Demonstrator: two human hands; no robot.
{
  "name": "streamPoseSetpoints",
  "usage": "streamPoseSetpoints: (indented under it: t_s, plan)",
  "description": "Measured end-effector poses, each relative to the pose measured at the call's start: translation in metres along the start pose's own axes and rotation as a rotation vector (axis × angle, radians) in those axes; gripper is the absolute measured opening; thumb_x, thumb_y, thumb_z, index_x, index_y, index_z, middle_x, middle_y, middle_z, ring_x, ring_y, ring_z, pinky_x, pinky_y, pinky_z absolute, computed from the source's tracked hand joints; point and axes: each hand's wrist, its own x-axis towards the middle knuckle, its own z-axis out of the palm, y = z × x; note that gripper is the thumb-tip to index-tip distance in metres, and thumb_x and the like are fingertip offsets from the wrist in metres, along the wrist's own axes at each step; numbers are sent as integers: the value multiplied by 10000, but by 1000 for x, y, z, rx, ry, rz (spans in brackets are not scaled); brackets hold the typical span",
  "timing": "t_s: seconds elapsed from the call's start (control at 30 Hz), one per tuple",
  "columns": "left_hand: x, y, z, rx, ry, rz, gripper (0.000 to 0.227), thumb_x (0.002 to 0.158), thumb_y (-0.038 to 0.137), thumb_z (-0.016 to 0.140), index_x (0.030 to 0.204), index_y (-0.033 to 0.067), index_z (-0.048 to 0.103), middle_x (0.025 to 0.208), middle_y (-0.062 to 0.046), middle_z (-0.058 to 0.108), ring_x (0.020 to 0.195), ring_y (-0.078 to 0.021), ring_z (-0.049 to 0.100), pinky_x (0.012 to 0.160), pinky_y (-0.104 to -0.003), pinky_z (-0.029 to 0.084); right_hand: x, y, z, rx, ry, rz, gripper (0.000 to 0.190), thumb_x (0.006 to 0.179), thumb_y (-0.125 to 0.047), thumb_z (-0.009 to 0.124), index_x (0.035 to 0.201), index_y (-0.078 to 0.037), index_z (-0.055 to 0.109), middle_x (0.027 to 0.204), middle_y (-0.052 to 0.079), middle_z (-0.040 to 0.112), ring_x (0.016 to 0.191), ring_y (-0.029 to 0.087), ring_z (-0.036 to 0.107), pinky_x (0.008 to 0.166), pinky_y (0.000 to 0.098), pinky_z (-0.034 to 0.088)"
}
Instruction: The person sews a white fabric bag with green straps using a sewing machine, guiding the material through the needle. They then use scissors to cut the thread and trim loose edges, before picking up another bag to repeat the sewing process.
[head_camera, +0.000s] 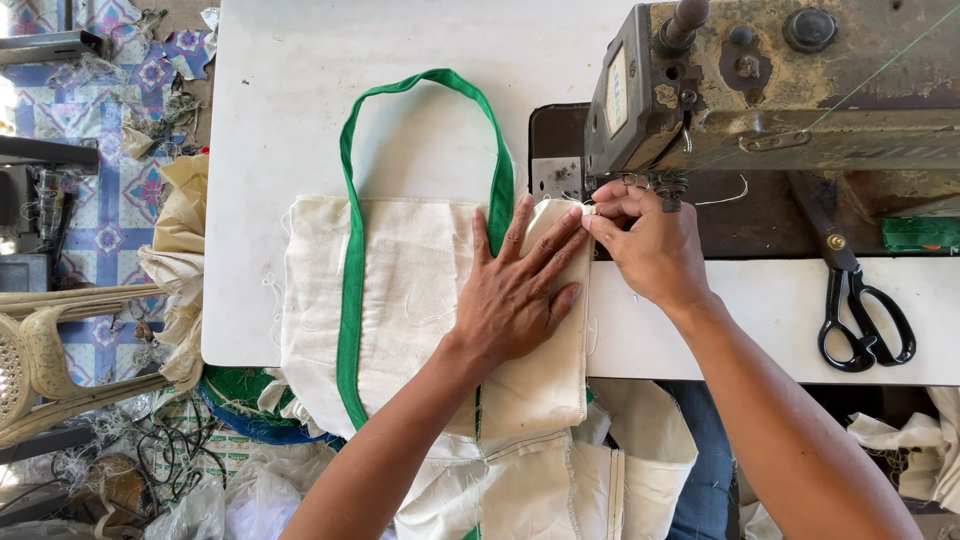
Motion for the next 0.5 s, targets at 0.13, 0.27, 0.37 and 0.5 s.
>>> streamPoseSetpoints:
  t_s: [0.13,0.27,0.37,0.5]
  plan:
    - [2,1,1,-15,16,-5,660,1025,476,435,1648,325,276,1728,79,223,1603,-367,99,1195,-759,47,-2,0,2,-7,41,8,199,936,-203,787,1113,-133,727,942,86,782,842,181,726,711,323,556]
    - [7,3,3,-27,47,-5,656,1016,490,468,1627,299,329,1711,50,276,1598,-380,127,1187,-771,77,-2,9,15,-123,175,-71,214,921,-158,818,1095,-99,709,933,103,784,804,223,743,677,351,562]
    - [10,4,4,-32,60,-9,658,1008,499,488,1618,292,353,1703,47,296,1594,-383,135,1182,-780,86,-4,-6,9,-203,223,-69,266,882,-185,850,1093,-115,705,961,77,767,854,246,737,727,375,547]
    - [16,3,1,-12,38,-40,649,1018,515,462,1619,299,349,1705,56,285,1593,-380,129,1190,-774,78,7,6,11,-193,201,69,282,886,-254,864,1102,-131,732,1002,61,725,924,268,704,780,403,503]
